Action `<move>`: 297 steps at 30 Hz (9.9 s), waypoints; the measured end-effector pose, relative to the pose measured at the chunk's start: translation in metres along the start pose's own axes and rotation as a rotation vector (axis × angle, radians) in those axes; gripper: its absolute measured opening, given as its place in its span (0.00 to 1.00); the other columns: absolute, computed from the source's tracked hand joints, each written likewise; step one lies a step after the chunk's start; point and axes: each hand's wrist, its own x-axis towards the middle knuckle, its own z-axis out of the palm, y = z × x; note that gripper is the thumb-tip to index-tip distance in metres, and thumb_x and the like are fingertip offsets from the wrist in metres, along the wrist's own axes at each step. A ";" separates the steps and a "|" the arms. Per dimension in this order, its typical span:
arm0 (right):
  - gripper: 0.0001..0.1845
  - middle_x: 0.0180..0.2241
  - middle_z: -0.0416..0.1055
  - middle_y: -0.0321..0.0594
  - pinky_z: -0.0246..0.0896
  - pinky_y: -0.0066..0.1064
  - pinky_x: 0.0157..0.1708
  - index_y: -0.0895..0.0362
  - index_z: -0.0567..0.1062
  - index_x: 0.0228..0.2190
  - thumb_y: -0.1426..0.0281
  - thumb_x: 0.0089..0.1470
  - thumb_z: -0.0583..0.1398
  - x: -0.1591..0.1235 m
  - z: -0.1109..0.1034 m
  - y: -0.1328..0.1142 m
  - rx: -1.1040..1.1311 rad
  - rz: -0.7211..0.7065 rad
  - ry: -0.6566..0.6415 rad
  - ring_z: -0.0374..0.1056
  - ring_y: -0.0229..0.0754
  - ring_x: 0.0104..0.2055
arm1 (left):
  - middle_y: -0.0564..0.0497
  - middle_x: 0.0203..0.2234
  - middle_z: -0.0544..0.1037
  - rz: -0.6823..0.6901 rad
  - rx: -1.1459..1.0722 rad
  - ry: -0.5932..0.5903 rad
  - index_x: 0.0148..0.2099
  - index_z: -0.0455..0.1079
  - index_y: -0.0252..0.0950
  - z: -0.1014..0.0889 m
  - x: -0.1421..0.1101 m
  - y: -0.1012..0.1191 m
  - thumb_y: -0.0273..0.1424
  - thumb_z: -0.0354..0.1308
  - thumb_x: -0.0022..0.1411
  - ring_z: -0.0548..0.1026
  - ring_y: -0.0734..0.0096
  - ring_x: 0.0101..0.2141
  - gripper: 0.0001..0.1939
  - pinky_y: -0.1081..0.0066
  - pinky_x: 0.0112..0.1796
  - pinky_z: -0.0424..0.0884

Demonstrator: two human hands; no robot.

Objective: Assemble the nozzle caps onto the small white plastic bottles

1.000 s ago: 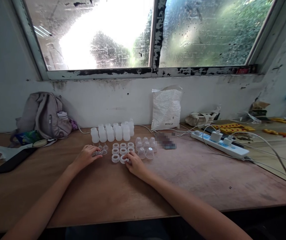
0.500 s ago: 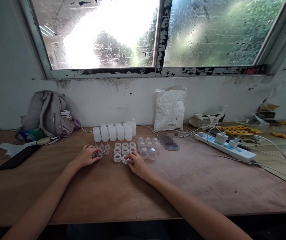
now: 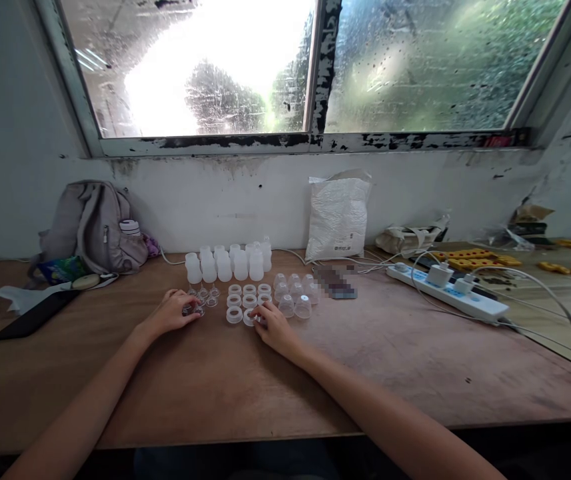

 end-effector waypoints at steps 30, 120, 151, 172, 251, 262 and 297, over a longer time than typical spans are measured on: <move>0.17 0.42 0.65 0.50 0.54 0.34 0.38 0.57 0.66 0.44 0.71 0.52 0.50 0.181 -0.052 0.106 -0.429 0.251 0.213 0.63 0.47 0.41 | 0.50 0.32 0.73 0.271 -0.247 0.236 0.39 0.67 0.36 0.020 0.001 0.065 0.26 0.50 0.56 0.67 0.67 0.37 0.08 0.65 0.42 0.64; 0.24 0.11 0.44 0.31 0.36 0.26 0.16 0.56 0.49 0.09 0.61 0.51 0.47 0.017 -0.024 -0.019 0.190 0.259 0.153 0.44 0.31 0.14 | 0.48 0.37 0.74 0.025 -0.191 0.245 0.46 0.63 0.37 0.033 -0.006 0.131 0.30 0.56 0.43 0.72 0.59 0.35 0.24 0.65 0.34 0.69; 0.19 0.13 0.53 0.32 0.44 0.25 0.18 0.58 0.63 0.14 0.66 0.52 0.46 0.010 -0.063 -0.020 0.109 -0.166 0.352 0.49 0.31 0.15 | 0.50 0.18 0.70 -0.146 -1.854 -0.877 0.41 0.67 0.25 0.013 -0.001 0.136 0.25 0.50 0.38 0.68 0.71 0.15 0.23 0.74 0.15 0.60; 0.14 0.33 0.68 0.42 0.56 0.26 0.29 0.59 0.70 0.29 0.80 0.34 0.60 0.022 -0.134 0.058 -0.478 0.667 -0.234 0.65 0.43 0.36 | 0.49 0.26 0.69 -0.274 -1.802 -0.643 0.46 0.63 0.30 0.020 0.000 0.124 0.29 0.55 0.47 0.70 0.71 0.23 0.21 0.71 0.21 0.67; 0.18 0.14 0.46 0.29 0.39 0.24 0.17 0.57 0.55 0.14 0.63 0.47 0.53 -0.003 -0.024 -0.063 0.206 0.063 0.241 0.44 0.29 0.16 | 0.56 0.20 0.67 -0.124 -1.295 -0.465 0.26 0.65 0.31 -0.004 -0.004 0.143 0.22 0.59 0.36 0.63 0.78 0.22 0.09 0.78 0.23 0.59; 0.16 0.14 0.52 0.31 0.44 0.24 0.17 0.58 0.60 0.15 0.63 0.47 0.54 -0.006 -0.031 -0.074 0.471 0.010 0.152 0.50 0.31 0.17 | 0.52 0.19 0.70 -0.115 -1.779 -0.925 0.34 0.67 0.30 0.010 -0.013 0.139 0.25 0.53 0.37 0.68 0.72 0.16 0.16 0.75 0.16 0.63; 0.18 0.29 0.67 0.34 0.62 0.28 0.25 0.54 0.62 0.38 0.65 0.45 0.60 0.010 -0.026 -0.035 1.142 0.286 -0.064 0.64 0.33 0.25 | 0.50 0.22 0.70 -0.275 -1.735 -0.451 0.39 0.65 0.29 0.014 -0.002 0.126 0.28 0.56 0.47 0.70 0.73 0.19 0.14 0.73 0.20 0.67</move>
